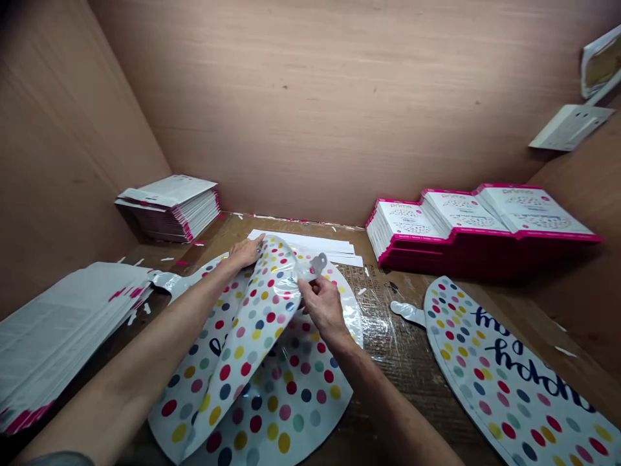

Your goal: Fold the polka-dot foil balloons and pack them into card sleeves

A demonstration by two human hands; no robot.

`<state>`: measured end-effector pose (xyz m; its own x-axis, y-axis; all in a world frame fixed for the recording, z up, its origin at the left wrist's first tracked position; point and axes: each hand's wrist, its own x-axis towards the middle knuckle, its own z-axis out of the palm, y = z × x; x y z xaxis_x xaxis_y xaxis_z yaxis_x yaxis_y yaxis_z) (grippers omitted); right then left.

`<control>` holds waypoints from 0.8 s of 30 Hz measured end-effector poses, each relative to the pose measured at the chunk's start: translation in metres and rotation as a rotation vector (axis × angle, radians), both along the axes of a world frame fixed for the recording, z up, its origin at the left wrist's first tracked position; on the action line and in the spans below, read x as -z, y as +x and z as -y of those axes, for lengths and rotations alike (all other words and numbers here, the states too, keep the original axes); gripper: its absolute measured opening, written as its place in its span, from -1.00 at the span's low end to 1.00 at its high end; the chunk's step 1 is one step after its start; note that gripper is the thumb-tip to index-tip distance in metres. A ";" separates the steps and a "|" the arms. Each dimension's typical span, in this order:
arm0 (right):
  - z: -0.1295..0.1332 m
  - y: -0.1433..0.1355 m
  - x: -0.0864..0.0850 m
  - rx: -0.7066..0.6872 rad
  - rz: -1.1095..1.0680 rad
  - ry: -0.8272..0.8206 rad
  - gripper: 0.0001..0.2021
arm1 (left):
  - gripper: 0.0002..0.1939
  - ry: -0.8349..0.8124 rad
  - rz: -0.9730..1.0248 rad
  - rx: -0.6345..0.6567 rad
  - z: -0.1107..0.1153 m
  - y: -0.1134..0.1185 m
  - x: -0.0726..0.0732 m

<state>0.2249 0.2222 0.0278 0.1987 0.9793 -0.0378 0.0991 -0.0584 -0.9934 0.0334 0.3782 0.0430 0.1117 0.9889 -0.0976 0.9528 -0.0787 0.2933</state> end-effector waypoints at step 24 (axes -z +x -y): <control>0.113 0.009 0.003 -0.482 0.887 0.856 -0.30 | -0.43 -0.745 1.067 -0.270 0.282 -0.035 -0.028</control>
<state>0.2335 0.1091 0.0252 -0.5372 0.6079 0.5848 0.5639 0.7744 -0.2870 -0.0017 0.0963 0.0715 0.2814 0.7410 -0.6098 0.1902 0.5797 0.7923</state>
